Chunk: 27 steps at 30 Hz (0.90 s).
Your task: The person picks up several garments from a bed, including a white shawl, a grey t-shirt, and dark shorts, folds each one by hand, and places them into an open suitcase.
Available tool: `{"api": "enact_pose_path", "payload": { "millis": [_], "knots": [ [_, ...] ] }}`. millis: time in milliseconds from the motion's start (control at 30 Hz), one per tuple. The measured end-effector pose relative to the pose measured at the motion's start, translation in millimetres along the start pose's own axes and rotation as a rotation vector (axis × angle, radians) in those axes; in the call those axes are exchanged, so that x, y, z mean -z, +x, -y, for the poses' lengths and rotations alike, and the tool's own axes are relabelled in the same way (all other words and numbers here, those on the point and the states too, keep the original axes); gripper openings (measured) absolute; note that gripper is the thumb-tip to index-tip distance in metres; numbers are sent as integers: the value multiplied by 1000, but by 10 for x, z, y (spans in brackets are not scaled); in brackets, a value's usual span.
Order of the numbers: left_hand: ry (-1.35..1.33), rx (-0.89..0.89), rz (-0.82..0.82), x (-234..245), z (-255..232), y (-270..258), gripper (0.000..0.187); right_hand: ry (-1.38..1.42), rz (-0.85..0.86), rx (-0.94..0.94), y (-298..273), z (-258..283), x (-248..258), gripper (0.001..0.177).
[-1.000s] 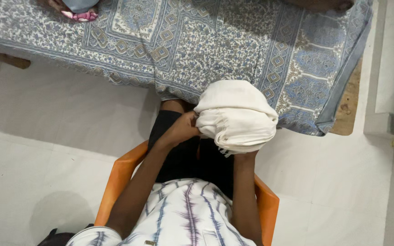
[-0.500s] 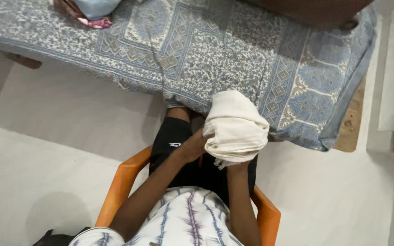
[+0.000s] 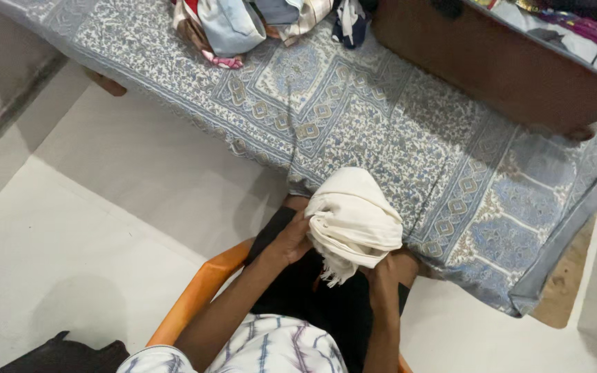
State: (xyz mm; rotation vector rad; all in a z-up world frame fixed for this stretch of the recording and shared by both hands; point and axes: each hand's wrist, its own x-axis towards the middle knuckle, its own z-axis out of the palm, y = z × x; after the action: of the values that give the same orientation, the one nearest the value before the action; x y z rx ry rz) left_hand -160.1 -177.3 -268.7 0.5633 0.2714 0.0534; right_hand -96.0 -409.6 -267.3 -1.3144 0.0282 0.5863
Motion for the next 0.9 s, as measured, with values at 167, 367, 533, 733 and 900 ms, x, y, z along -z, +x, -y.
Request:
{"api": "enact_pose_path", "payload": {
  "millis": [167, 367, 533, 733, 900],
  "knots": [
    [-140, -44, -92, 50, -391, 272, 49, -3, 126, -13, 61, 59, -227, 55],
    [-156, -248, -55, -230, -1593, 870, 50, -65, 126, -65, 174, 127, -329, 55],
    [-467, -592, 147, -510, -3077, 1709, 32, 1, 107, -33, 363, 140, -251, 52],
    [-59, -1005, 51, -845, -3084, 2095, 43, -12, 56, 83, 599, 161, -165, 51],
    [350, -742, 60, -995, -2078, 2153, 33, -143, -68, 268, 1028, 297, -83, 47]
  ]
}}
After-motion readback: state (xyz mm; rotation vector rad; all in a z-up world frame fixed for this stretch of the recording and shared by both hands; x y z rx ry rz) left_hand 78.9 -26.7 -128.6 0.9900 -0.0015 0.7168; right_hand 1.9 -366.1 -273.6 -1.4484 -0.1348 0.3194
